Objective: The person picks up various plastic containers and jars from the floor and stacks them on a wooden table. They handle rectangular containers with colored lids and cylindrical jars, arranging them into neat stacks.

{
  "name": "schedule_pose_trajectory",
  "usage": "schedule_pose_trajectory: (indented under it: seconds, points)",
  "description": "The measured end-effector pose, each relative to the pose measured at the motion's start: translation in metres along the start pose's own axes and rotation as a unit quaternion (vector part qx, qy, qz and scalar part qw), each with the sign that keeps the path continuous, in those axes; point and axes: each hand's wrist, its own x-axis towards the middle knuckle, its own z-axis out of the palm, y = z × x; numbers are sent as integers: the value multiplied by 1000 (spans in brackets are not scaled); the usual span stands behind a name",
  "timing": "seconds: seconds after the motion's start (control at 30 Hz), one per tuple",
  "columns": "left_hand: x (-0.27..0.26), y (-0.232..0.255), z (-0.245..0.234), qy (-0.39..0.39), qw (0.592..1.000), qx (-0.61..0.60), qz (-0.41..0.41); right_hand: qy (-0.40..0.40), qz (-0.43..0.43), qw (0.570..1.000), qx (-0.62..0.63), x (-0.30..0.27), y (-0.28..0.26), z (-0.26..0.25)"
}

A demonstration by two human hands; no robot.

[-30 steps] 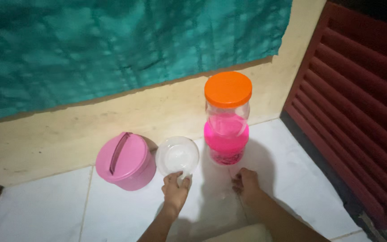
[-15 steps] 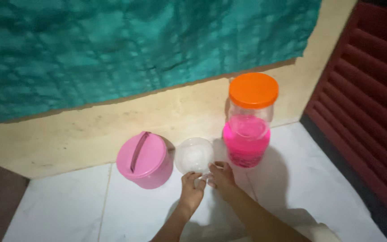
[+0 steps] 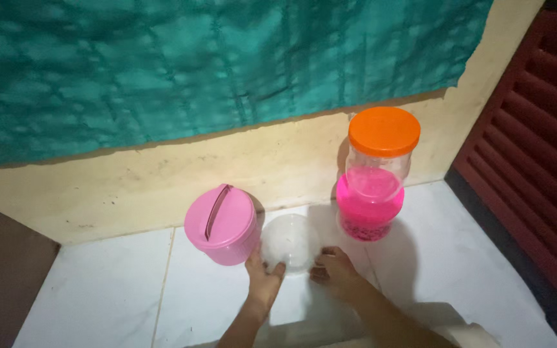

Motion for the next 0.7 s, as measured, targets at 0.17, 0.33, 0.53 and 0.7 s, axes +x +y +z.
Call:
schedule_pose_trajectory:
  seconds: [0.17, 0.33, 0.53, 0.7]
  points:
    - [13, -31, -8, -29, 992, -121, -8, -177, -231, 872, -395, -28, -17, -40]
    - [0, -40, -28, -52, 980, -185, 45, -238, -228, 799, -503, -84, -54, -24]
    - [-57, 39, -99, -27, 940, -326, 98, -214, -22, 954, -207, -178, -100, 85]
    - [-122, 122, -207, -4, 960, -279, -3, -176, -58, 943, -277, -265, -113, 190]
